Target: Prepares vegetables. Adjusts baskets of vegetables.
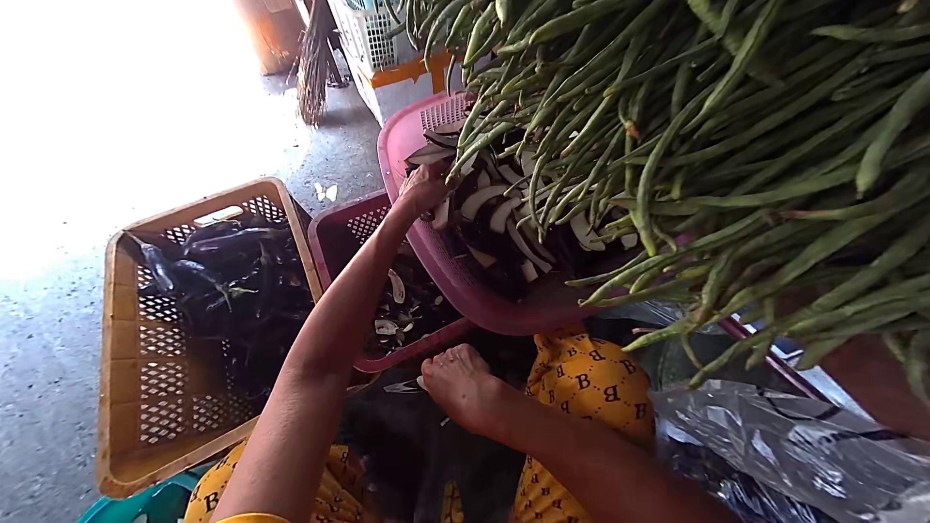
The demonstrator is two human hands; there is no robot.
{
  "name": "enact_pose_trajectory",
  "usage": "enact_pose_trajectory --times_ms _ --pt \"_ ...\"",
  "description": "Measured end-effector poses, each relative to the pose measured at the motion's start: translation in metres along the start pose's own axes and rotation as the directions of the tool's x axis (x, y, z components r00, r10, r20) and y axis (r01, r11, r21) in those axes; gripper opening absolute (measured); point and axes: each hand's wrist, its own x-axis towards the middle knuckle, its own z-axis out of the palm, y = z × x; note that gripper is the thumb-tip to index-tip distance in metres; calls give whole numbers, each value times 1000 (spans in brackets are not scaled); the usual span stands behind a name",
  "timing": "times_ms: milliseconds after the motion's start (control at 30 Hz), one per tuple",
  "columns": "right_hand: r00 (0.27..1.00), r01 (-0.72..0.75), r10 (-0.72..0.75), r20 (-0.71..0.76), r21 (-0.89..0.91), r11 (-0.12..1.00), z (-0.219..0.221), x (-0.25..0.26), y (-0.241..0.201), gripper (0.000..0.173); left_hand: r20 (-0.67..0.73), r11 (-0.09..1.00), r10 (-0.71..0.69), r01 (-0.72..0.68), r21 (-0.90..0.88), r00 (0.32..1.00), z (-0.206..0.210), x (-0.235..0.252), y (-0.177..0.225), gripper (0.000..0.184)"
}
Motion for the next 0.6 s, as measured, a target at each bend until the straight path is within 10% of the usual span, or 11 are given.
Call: enact_pose_trajectory --times_ms 200,433,600 --pt "1000 20 -20 10 -18 1000 3 4 -5 30 -5 993 -89 89 79 996 28 -16 36 64" --pt "998 28 -28 55 -8 1000 7 8 -8 31 187 992 125 -117 -52 974 75 10 52 41" --pt "998 4 -5 62 10 1000 8 10 -9 30 351 897 166 7 -443 922 67 -17 91 36"
